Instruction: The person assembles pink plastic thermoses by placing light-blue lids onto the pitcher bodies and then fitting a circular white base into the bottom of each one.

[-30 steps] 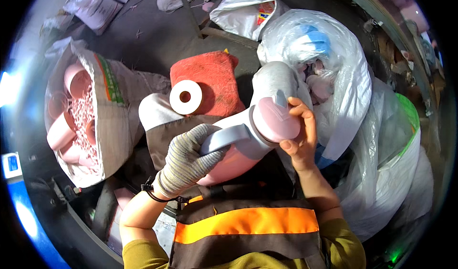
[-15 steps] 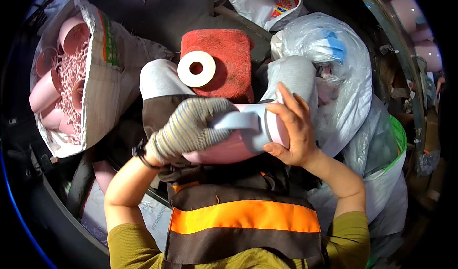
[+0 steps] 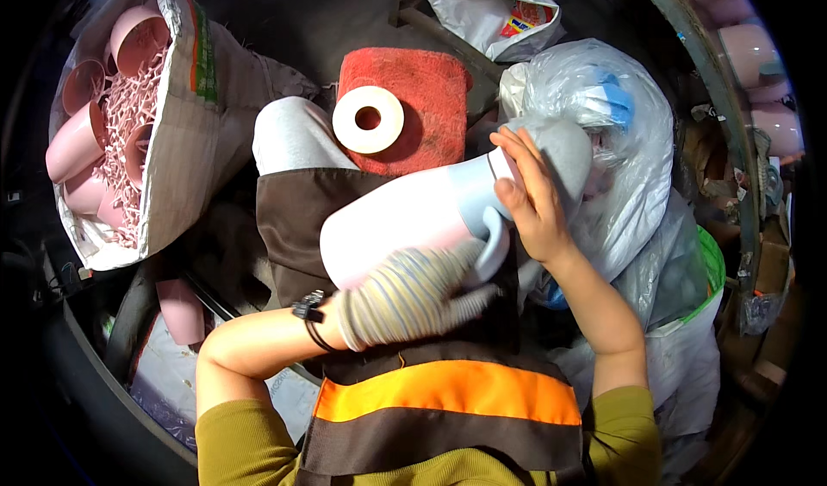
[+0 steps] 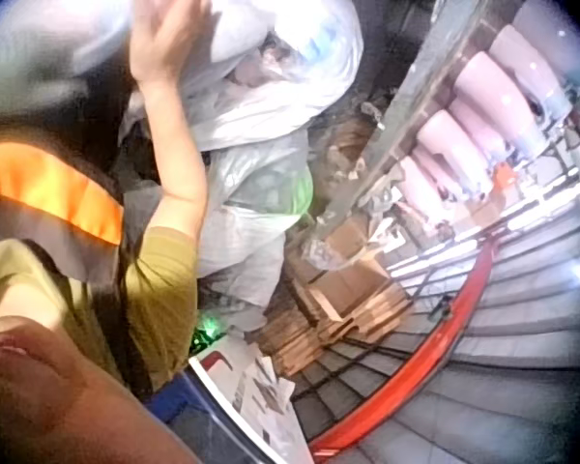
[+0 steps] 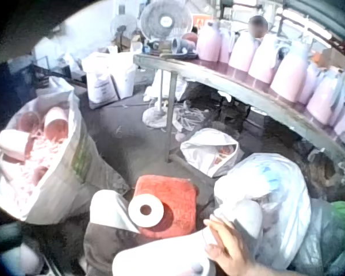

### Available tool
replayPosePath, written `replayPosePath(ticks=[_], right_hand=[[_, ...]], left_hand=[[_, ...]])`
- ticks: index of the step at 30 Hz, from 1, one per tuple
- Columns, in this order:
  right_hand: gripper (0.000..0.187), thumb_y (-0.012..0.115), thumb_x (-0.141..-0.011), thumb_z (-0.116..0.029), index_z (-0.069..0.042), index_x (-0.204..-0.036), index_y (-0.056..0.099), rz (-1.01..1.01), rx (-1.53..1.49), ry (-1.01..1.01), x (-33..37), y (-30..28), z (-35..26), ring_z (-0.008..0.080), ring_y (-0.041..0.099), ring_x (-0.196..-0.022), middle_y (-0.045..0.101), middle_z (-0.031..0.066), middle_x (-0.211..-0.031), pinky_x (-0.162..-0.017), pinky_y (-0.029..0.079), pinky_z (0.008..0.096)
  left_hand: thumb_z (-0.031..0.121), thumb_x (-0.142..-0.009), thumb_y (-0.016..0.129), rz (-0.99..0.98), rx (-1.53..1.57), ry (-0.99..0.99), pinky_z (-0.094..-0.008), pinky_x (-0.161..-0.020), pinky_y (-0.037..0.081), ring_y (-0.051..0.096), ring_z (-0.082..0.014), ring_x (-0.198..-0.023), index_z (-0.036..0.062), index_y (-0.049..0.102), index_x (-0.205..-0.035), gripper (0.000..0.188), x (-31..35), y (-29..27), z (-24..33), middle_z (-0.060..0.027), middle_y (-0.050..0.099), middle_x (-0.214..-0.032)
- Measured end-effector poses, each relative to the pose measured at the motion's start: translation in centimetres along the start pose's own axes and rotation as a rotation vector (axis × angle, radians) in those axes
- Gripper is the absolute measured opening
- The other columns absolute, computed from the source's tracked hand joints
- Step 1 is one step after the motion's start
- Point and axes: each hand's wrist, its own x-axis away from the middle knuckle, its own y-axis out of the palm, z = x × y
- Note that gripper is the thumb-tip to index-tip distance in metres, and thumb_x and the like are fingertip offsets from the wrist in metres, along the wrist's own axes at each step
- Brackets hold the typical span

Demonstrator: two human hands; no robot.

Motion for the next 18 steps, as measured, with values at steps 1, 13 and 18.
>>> replayPosePath(ticks=[1,13,18], right_hand=[[0.076,0.056,-0.09,-0.055,-0.002,-0.141,0.04,-0.027,-0.03,-0.041,0.1,-0.6,-0.5,0.0411,0.036,-0.136,0.039,0.0255,-0.145,-0.112,0.025,0.0494],[0.061,0.047,-0.097,-0.048,-0.005,-0.14,0.044,-0.035,0.304,0.23,1.7,-1.6,-3.6,0.0434,0.064,-0.091,0.065,0.0268,-0.104,-0.077,0.051,0.0472],[0.087,0.052,-0.082,-0.071,-0.011,-0.144,0.043,-0.236,0.542,-0.298,2.9,-5.6,-6.8,0.0363,0.054,-0.12,0.052,0.0203,-0.135,-0.099,0.041,0.0489]], left_hand=[[0.028,-0.083,0.072,0.09,0.067,0.021,-0.0322,-0.066,0.051,0.065,-0.0293,-0.071,0.0036,0.065,-0.101,0.031,-0.1,-0.6,-0.9,-0.0138,0.065,-0.079],[0.03,-0.083,0.069,0.401,-0.328,0.181,-0.0374,-0.08,0.052,0.068,-0.0303,-0.086,0.0054,0.06,-0.122,0.046,-0.2,1.8,-1.7,-0.0133,0.068,-0.093],[0.019,-0.082,0.075,-0.032,0.322,0.028,-0.0261,-0.083,0.05,0.064,-0.0135,-0.092,0.0017,0.065,-0.109,0.033,-2.0,-9.0,-4.9,-0.0051,0.068,-0.094]])
